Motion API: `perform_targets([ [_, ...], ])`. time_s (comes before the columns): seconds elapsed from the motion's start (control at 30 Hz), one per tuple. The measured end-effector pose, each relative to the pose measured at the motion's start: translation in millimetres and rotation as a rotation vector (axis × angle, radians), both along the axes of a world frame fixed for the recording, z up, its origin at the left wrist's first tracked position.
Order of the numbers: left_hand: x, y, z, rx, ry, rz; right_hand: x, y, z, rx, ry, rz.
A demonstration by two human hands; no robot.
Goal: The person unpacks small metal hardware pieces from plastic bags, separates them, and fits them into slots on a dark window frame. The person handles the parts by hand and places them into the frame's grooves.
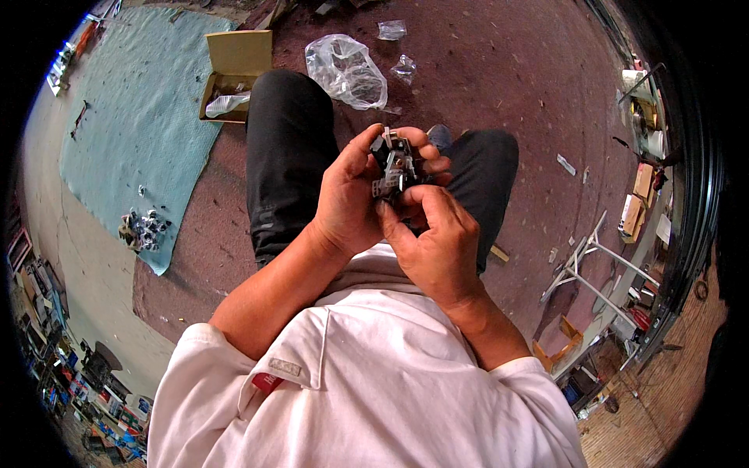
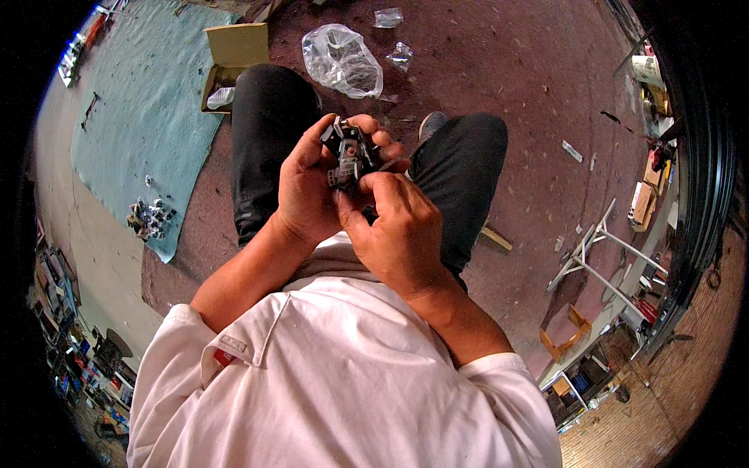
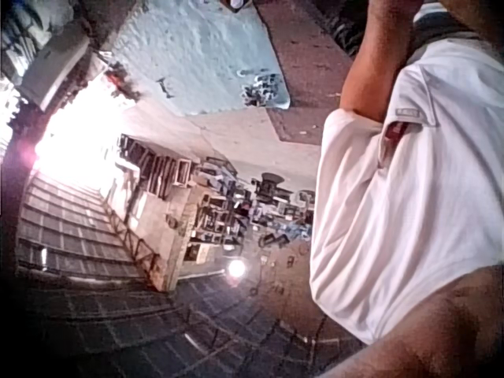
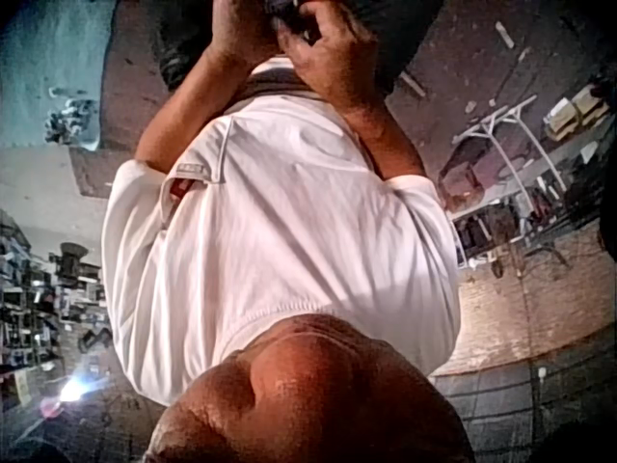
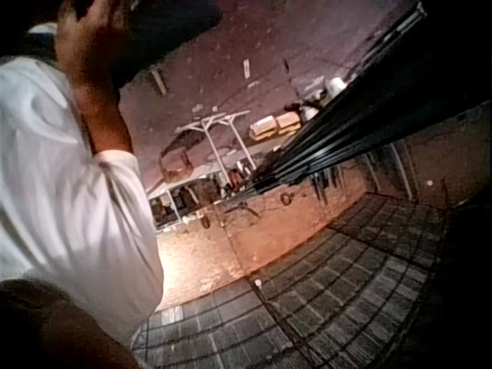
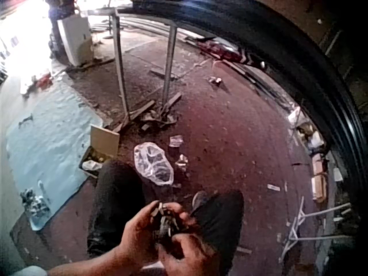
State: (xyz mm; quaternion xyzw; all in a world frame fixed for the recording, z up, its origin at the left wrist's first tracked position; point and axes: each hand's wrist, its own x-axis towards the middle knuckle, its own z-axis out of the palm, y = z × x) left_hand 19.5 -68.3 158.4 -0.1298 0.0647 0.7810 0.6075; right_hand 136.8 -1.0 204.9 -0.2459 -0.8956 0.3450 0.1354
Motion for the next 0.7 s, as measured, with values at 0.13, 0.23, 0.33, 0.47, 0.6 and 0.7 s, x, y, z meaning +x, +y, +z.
perform_targets([
  [0.13, 0, -2, -2, -0.012, 0.020, 0.012, 2, -1, 0, -0.026, -0.032, 0.013],
  [0.23, 0, -2, -2, -0.009, 0.024, 0.016, 2, -2, 0, 0.000, -0.025, 0.017],
  [0.33, 0, -3, -7, 0.051, 0.008, 0.024, 3, -2, -1, -0.018, 0.003, 0.006],
  [0.47, 0, -3, -5, 0.056, -0.031, 0.027, 8, -2, 3, -0.345, 0.057, -0.031],
  [0.6, -2, -4, 1, 0.016, -0.059, 0.037, 15, 8, 4, -1.170, 0.294, -0.101],
  [0.7, -4, -4, -1, 0.034, -0.055, 0.029, 9, 14, 12, -1.547, 0.505, -0.121],
])
